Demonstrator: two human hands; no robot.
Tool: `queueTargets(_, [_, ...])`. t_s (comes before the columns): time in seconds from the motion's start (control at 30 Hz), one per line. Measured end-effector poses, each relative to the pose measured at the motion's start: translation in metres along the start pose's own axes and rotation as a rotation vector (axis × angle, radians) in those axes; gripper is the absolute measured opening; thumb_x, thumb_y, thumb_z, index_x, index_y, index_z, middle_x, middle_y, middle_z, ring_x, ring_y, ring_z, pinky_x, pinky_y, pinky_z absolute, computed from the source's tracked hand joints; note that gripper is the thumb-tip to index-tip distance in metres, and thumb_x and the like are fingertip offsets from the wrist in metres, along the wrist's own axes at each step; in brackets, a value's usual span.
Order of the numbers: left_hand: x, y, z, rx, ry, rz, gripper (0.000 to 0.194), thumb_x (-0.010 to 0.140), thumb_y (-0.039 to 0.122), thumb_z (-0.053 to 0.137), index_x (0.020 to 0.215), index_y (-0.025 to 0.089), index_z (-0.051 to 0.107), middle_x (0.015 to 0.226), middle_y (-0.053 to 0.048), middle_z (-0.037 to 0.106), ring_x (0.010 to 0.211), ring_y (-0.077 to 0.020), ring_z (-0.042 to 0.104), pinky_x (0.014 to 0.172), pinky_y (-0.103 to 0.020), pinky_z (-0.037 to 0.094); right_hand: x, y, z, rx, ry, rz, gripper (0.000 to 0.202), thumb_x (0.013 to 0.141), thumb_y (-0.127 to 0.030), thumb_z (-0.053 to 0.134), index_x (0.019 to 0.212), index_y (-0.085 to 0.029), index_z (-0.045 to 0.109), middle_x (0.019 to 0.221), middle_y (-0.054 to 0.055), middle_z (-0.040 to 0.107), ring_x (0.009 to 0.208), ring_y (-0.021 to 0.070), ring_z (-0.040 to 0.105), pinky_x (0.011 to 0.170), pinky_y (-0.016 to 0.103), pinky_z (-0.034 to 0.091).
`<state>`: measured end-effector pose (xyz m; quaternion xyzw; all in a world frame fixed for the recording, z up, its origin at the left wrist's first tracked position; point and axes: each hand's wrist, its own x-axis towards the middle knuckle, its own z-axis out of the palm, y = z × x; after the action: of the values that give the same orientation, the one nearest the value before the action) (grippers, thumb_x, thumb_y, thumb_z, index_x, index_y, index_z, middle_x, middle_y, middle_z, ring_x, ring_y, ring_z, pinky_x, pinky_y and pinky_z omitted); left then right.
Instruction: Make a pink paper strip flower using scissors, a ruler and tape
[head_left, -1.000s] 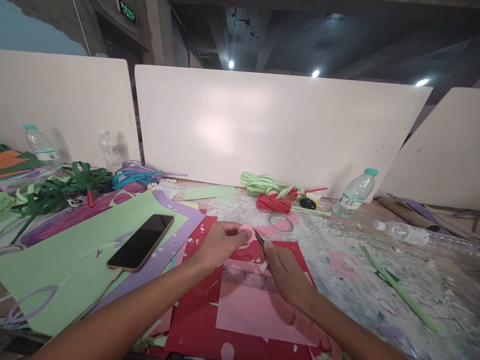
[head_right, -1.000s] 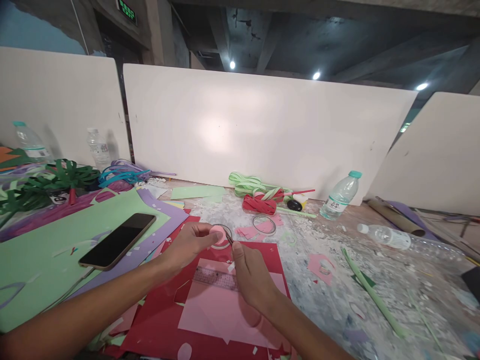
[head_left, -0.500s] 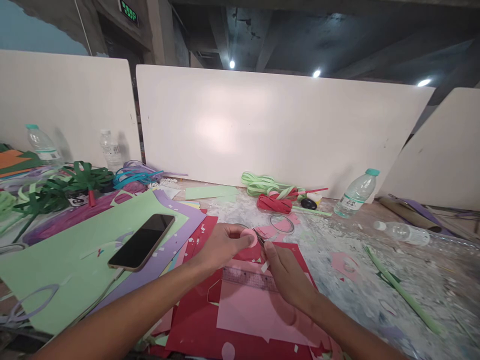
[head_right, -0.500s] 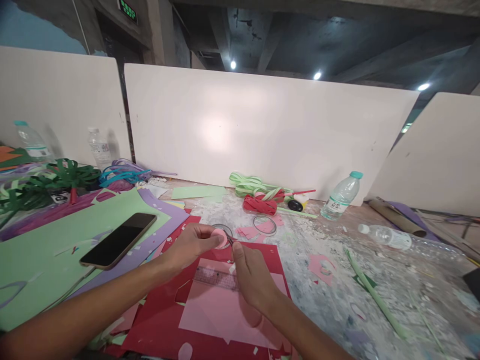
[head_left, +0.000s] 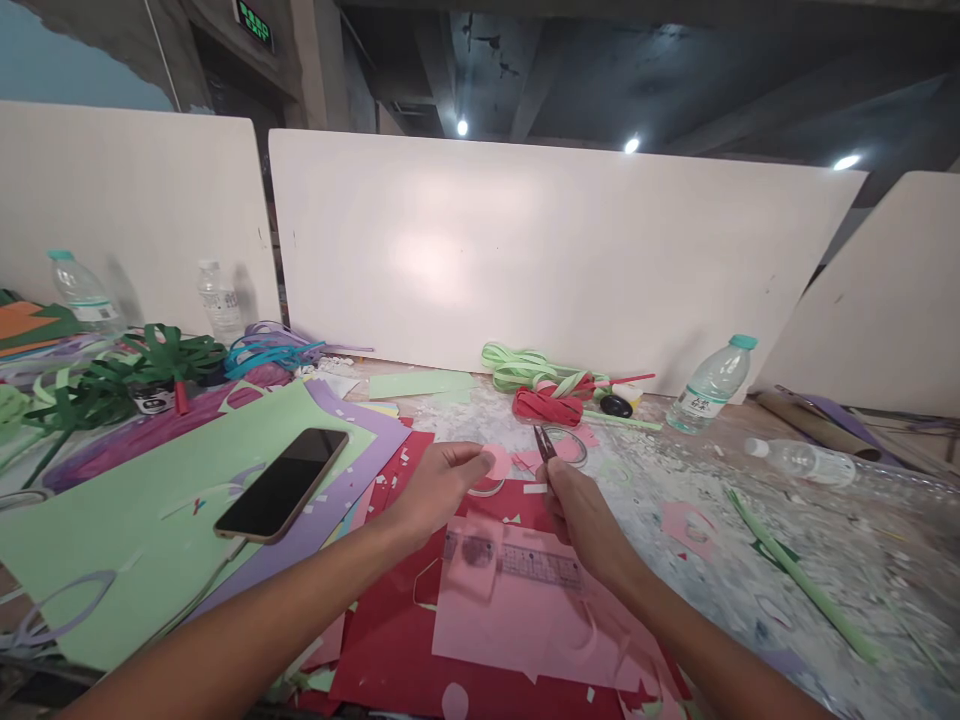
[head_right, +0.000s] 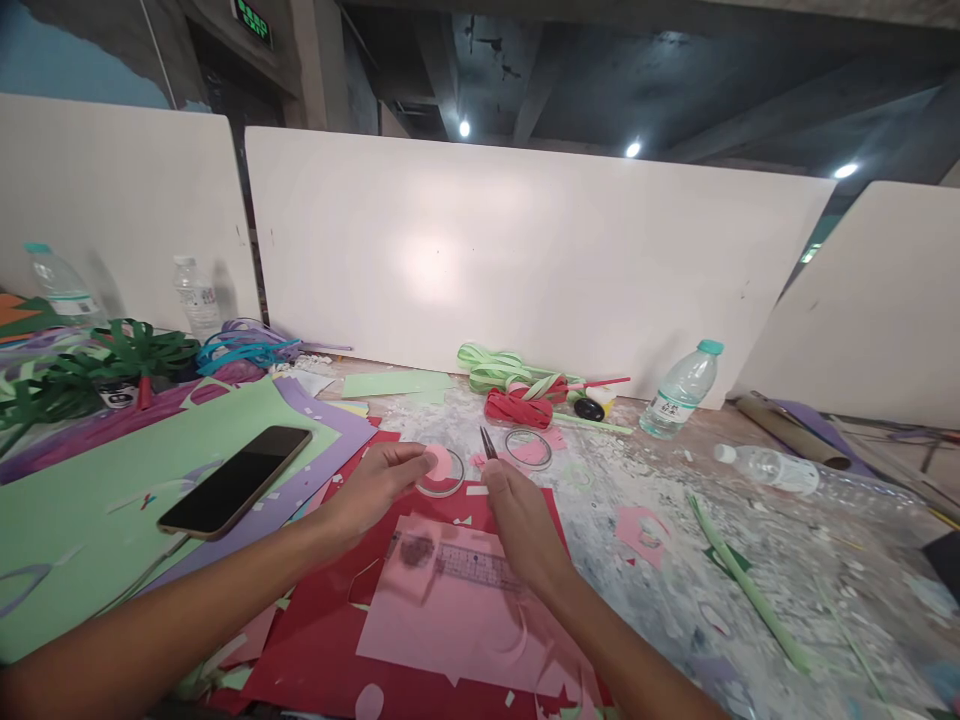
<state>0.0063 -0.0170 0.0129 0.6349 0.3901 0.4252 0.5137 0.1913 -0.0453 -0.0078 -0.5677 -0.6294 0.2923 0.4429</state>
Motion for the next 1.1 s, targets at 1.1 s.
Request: queueTargets(1.1, [-0.003,-0.009,0.013,0.107,-0.097,-0.008,0.029,0.080,0.037,0.053,0.068,0.014,0.066,0.055,0.002,0.035,0.053,-0.0104,0.028,0.048,-0.023,0.024,-0.003,-0.009,0.001,-0.121,-0.034,-0.022,0.024,0.080,-0.040,0.055,0.074,-0.018,0.062,0.053,-0.005,0.030,0.050,0.0114,0.029,0.047,0.024,0.022])
